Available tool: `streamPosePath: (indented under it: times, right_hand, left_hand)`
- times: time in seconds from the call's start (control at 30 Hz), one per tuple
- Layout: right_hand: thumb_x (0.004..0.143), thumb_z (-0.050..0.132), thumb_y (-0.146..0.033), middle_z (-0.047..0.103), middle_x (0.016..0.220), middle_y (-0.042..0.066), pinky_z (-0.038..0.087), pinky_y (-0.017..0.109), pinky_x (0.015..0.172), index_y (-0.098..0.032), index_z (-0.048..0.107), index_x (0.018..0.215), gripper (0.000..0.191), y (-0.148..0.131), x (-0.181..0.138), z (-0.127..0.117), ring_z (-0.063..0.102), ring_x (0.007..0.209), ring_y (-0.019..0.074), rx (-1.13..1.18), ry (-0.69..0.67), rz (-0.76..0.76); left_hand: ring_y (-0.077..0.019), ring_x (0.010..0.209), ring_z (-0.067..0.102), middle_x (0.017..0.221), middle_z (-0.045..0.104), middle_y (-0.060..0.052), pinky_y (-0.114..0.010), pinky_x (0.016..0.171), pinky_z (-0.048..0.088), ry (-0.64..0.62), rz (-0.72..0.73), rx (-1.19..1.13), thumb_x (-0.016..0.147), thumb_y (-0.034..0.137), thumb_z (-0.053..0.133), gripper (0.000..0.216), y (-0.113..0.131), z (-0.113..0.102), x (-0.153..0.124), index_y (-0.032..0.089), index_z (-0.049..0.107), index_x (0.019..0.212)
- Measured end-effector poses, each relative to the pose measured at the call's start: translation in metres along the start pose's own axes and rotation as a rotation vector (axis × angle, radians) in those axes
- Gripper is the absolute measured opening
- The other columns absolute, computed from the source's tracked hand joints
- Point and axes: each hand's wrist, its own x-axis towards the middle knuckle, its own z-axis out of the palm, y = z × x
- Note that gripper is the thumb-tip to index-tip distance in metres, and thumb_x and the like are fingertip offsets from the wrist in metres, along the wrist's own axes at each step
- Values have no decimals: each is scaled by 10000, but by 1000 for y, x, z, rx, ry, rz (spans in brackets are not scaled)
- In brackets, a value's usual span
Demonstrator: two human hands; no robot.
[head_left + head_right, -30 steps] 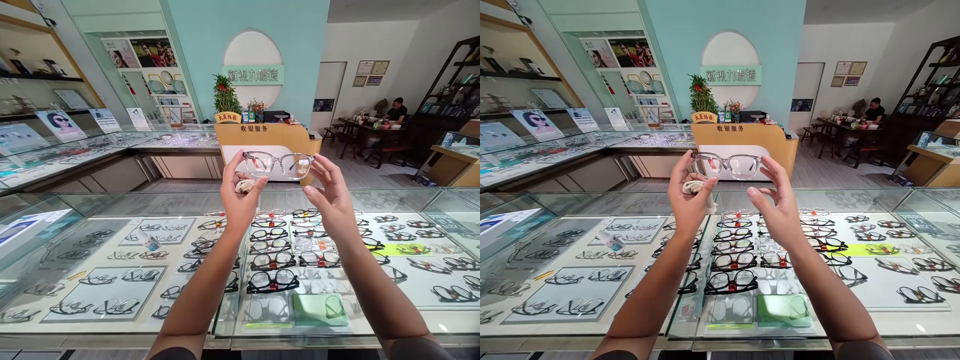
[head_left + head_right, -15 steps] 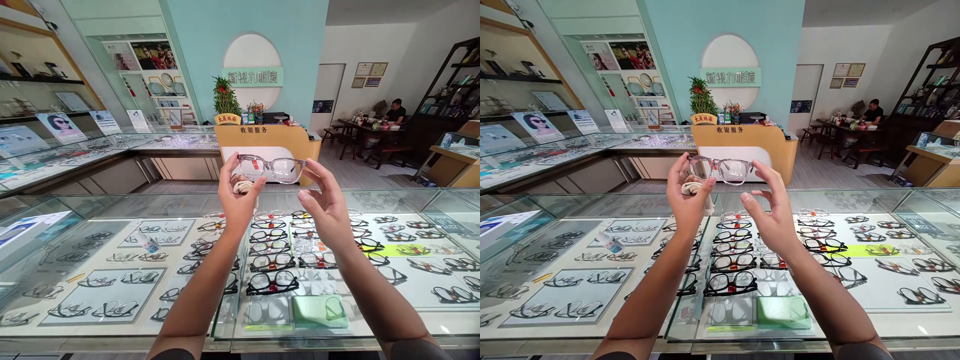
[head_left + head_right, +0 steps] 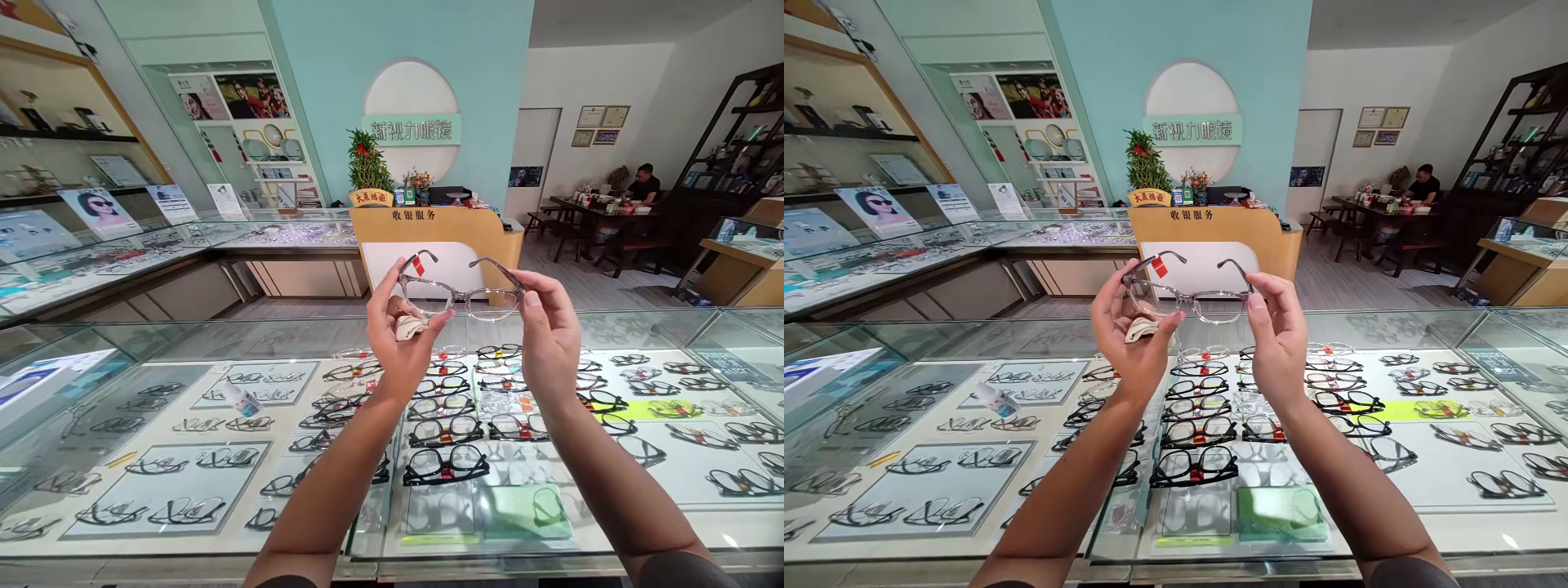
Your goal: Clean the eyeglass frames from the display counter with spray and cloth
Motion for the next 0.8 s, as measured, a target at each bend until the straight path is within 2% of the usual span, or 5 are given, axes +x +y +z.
streamPosePath:
  times: [0.23,0.33,0.47,0.6,0.8]
  right_hand:
    - [1037,634,-463,736,1245,83,627,509,1010,-310,711,1207,241,-4,-4,-1,737,1171,274,-46,-10,-31]
    - [1015,674,-473,757,1218,82,618,510,1029,-308,724,1200,253,-3,-4,-2,742,1203,285,14,-26,2]
    - [1025,665,-461,767,1214,79,628,500,1006,-306,713,1213,249,-2,-3,-2,756,1153,271,5,-47,26]
    - [1022,659,-494,764,1238,91,651,486,962,-292,706,1195,271,1,-3,-3,761,1115,265,-16,-42,52]
    - [1036,626,-474,772,1223,89,657,493,947,-296,689,1194,246,1,-3,-4,768,1082,262,-25,-71,43]
  left_hand:
    - [-105,717,620,1557,619,-115,-304,625,552,-36,-119,-39,834,608,888,835,-2,0,1,405,520,1556]
    - [-206,982,727,1508,659,-125,-316,704,588,-56,-191,-74,844,620,874,793,-4,1,1,382,567,1535]
    - [-303,1333,672,1489,676,-135,-348,880,616,-88,-247,-100,844,612,879,774,-10,-1,1,357,598,1519]
    - [-315,1386,651,1511,659,-133,-368,935,621,-121,-269,-82,848,602,879,783,-14,-3,1,363,580,1531]
    - [-342,1403,646,1506,674,-147,-365,870,614,-141,-296,-88,826,669,864,867,-15,-2,0,355,558,1574]
